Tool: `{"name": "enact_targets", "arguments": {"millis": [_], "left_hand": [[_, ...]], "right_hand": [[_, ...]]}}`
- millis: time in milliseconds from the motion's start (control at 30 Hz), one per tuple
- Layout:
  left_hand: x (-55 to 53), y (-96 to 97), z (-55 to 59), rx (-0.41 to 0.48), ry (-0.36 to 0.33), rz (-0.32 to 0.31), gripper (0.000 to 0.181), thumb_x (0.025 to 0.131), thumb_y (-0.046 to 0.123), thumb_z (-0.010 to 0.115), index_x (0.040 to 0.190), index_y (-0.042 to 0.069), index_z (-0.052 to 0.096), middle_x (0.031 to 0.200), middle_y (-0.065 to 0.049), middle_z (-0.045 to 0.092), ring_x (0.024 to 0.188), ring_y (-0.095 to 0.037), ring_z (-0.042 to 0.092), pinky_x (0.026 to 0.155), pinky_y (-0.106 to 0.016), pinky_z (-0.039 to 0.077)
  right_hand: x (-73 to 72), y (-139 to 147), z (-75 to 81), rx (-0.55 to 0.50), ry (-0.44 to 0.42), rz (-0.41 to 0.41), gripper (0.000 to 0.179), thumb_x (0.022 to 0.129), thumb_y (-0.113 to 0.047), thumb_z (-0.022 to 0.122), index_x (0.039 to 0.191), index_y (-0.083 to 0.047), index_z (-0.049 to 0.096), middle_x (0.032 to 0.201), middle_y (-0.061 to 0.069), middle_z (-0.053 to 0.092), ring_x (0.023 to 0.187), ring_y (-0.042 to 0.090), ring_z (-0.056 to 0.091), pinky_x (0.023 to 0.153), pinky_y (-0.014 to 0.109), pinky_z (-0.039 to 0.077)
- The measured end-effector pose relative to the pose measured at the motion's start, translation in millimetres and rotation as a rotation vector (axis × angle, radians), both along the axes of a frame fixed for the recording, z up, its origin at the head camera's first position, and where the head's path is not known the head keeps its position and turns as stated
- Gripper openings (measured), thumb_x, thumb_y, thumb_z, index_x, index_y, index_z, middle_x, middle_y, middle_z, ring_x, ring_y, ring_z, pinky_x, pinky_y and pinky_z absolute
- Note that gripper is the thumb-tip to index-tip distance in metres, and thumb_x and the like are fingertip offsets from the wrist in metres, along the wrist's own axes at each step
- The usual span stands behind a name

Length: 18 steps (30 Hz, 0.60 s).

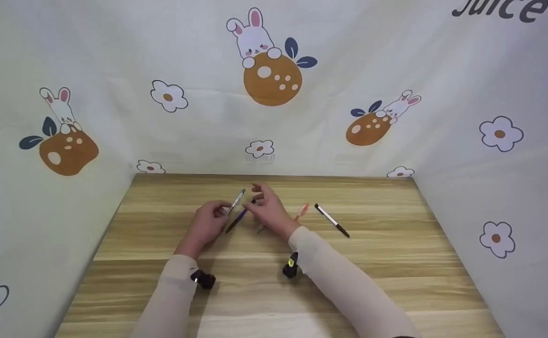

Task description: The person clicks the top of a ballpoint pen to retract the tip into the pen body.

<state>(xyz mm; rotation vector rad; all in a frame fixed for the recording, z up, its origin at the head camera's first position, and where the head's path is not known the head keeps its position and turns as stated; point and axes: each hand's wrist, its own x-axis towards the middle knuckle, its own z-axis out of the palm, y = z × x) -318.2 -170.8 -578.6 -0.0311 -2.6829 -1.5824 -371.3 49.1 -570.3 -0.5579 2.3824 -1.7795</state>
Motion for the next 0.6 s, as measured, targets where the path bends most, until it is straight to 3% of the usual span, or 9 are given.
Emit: {"name": "enact_targets", "arguments": {"millis": [233, 467, 600], "left_hand": [[0.5, 19.3, 2.1, 0.096, 0.024, -0.004, 0.033, 0.099, -0.005, 0.071, 0.129, 0.006, 0.078, 0.105, -0.009, 0.071, 0.096, -0.022, 0.066, 0.084, -0.033, 0.054], [3.5, 34.7, 1.7, 0.135, 0.059, -0.005, 0.032, 0.098, -0.006, 0.07, 0.126, 0.007, 0.078, 0.101, -0.009, 0.071, 0.088, -0.02, 0.065, 0.074, -0.029, 0.054], [5.3, 41.0, 0.1, 0.135, 0.072, -0.011, 0.032, 0.098, -0.006, 0.07, 0.127, 0.007, 0.077, 0.102, -0.008, 0.071, 0.09, -0.019, 0.066, 0.076, -0.03, 0.054]], "right_hand": [[2.7, 9.3, 5.9, -0.063, -0.026, -0.034, 0.067, 0.102, -0.014, 0.079, 0.159, -0.001, 0.047, 0.151, 0.029, 0.055, 0.131, 0.041, 0.065, 0.11, 0.049, 0.056], [3.2, 15.5, 6.7, -0.105, -0.033, -0.08, 0.061, 0.101, -0.011, 0.08, 0.154, -0.001, 0.052, 0.144, 0.026, 0.061, 0.123, 0.035, 0.068, 0.106, 0.045, 0.058], [4.2, 18.1, 7.0, -0.121, -0.041, -0.099, 0.058, 0.1, -0.011, 0.081, 0.152, -0.004, 0.055, 0.139, 0.021, 0.064, 0.121, 0.033, 0.069, 0.103, 0.043, 0.06]]}}
